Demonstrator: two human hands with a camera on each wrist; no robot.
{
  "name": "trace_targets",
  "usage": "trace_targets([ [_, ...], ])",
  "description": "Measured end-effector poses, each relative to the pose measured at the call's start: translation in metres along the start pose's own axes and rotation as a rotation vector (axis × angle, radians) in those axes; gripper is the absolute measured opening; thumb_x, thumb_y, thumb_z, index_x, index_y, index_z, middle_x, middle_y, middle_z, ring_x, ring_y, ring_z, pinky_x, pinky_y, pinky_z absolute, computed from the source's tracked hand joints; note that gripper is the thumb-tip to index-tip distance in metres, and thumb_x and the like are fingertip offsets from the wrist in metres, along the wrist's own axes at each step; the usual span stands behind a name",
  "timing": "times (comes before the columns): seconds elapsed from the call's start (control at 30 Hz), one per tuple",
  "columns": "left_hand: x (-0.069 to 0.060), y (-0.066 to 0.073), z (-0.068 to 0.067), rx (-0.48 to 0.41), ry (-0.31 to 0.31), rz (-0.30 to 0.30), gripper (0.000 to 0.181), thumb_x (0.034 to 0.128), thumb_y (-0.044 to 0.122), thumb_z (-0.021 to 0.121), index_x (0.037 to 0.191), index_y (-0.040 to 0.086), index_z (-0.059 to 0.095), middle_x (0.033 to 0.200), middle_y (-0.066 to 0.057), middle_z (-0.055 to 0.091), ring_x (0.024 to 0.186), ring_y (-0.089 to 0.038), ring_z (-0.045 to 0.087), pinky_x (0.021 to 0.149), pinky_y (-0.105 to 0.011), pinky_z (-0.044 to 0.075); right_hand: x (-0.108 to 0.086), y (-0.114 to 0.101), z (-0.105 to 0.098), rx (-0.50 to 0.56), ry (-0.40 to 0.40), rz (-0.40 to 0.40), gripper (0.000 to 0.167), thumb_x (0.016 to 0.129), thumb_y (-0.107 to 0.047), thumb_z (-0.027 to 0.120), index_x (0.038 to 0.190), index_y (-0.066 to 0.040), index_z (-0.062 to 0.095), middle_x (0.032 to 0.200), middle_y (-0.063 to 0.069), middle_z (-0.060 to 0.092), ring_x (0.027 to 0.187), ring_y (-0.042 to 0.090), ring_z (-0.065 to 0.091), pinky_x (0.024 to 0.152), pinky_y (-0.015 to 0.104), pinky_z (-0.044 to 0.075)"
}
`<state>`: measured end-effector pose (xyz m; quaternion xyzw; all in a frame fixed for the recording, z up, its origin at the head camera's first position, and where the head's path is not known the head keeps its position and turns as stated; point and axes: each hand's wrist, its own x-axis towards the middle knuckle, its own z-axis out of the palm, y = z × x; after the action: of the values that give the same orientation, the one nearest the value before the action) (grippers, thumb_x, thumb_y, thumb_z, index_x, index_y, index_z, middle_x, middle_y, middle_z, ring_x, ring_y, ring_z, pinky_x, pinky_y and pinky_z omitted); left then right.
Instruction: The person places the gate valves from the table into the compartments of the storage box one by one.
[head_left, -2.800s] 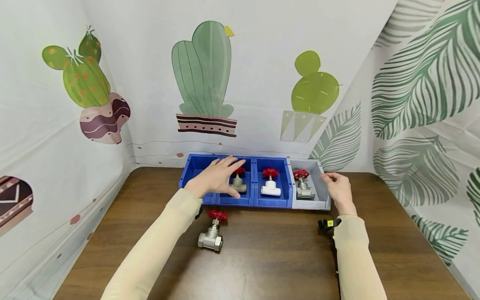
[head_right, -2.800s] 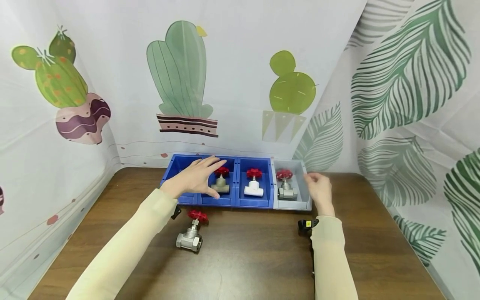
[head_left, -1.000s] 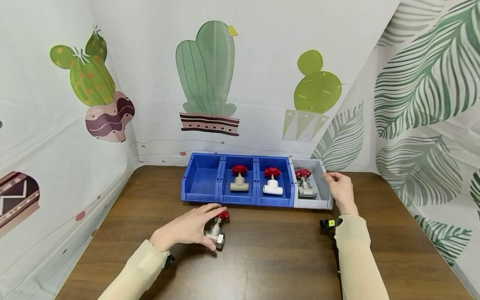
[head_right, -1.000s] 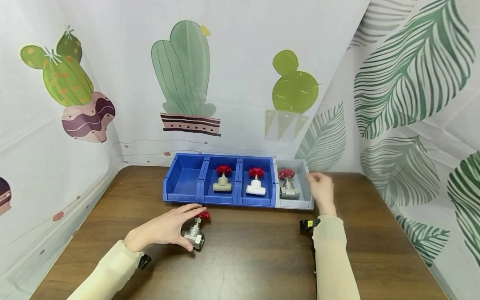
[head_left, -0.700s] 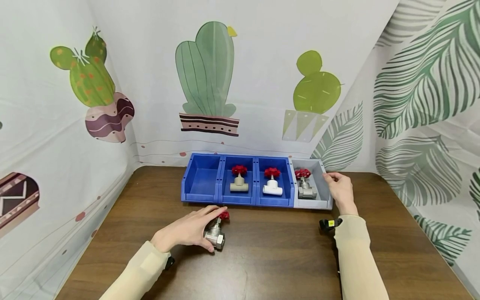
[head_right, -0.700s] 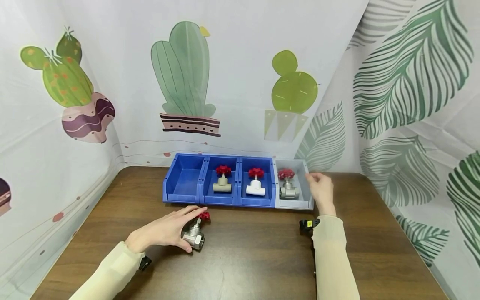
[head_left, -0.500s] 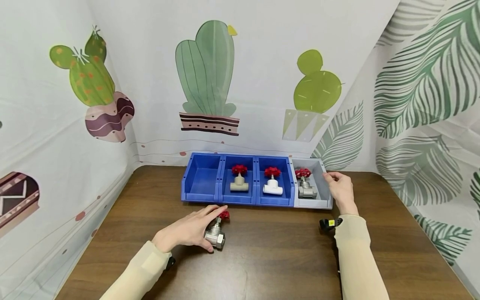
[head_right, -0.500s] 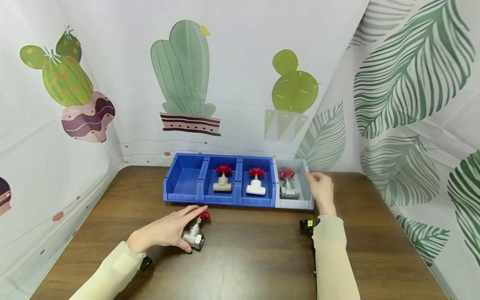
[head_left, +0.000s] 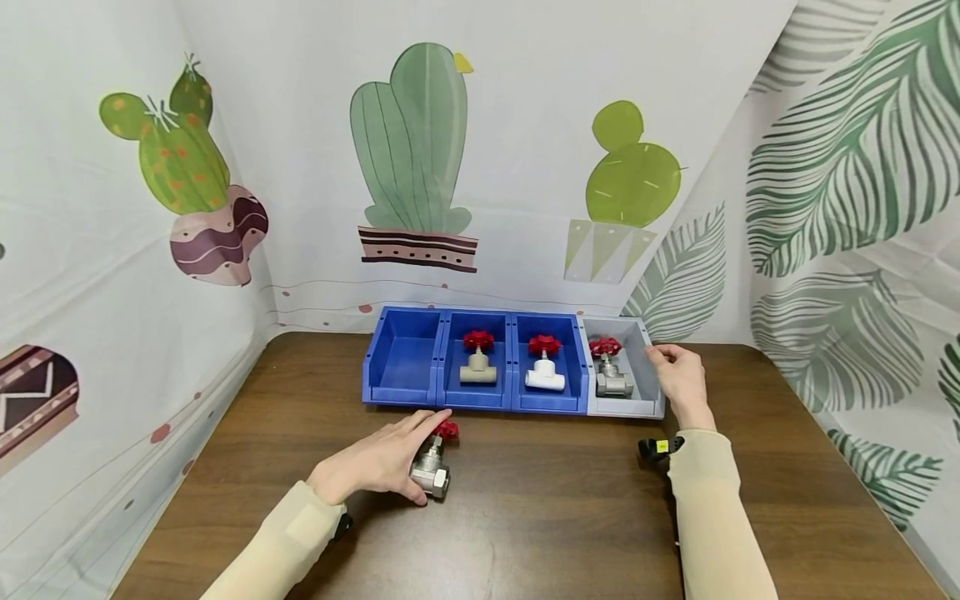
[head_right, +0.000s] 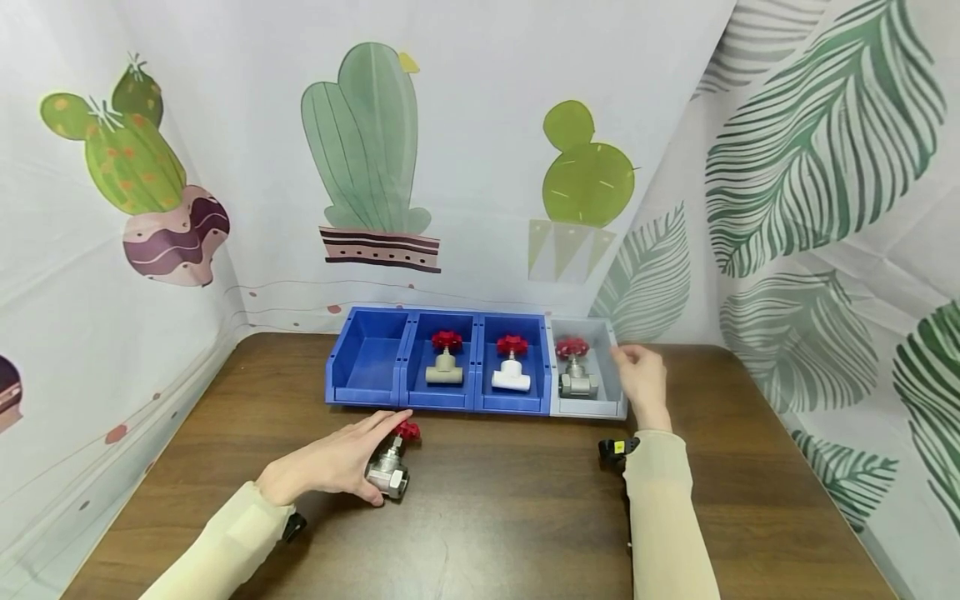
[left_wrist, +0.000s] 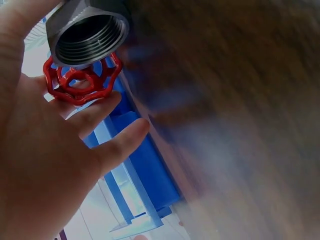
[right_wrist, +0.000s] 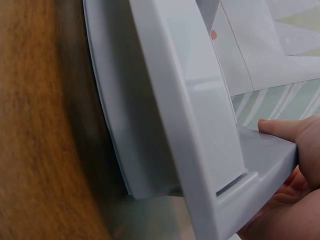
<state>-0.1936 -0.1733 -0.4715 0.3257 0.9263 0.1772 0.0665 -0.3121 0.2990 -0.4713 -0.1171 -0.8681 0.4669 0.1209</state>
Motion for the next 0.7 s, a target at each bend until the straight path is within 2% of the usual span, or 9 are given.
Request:
trace_targets([
  [0.17, -0.0001, 0.0024, -0.0003, 0.039, -0.006, -0.005, 0.126, 0.0543, 0.039, 0.095, 0.154, 0.014, 0.023, 0.141, -0.009, 0.041, 0.12, -0.032, 0.05, 0.1, -0.051, 0.04, 0.0004, 0.0, 0.0005, 0.0, -0.008, 0.007, 0.042, 0.1, -0.035, 0.055, 0.116, 0.003, 0.066, 0.096, 0.01, 0.056, 0.085, 0.021, 0.047, 0.066, 0.031, 0.039],
  [0.4, 0.0012, 0.0011, 0.0017, 0.054, 0.052, 0.043, 0.118, 0.0534, 0.039, 0.094, 0.149, 0.012, 0.032, 0.134, -0.005, 0.045, 0.112, -0.026, 0.054, 0.095, -0.044, 0.046, 0.0, -0.0008, -0.0001, -0.005, -0.018, 0.009, 0.043, 0.1, -0.035, 0.055, 0.117, 0.003, 0.065, 0.097, 0.011, 0.056, 0.085, 0.021, 0.047, 0.067, 0.032, 0.039],
  [0.7, 0.0031, -0.0016, 0.0061, 0.07, 0.068, 0.043, 0.116, 0.0532, 0.043, 0.092, 0.148, 0.012, 0.033, 0.133, -0.003, 0.045, 0.112, -0.023, 0.053, 0.096, -0.041, 0.045, -0.0006, -0.0013, -0.0005, -0.004, -0.008, 0.008, 0.042, 0.1, -0.035, 0.055, 0.116, 0.002, 0.066, 0.096, 0.01, 0.056, 0.085, 0.021, 0.047, 0.067, 0.031, 0.039],
])
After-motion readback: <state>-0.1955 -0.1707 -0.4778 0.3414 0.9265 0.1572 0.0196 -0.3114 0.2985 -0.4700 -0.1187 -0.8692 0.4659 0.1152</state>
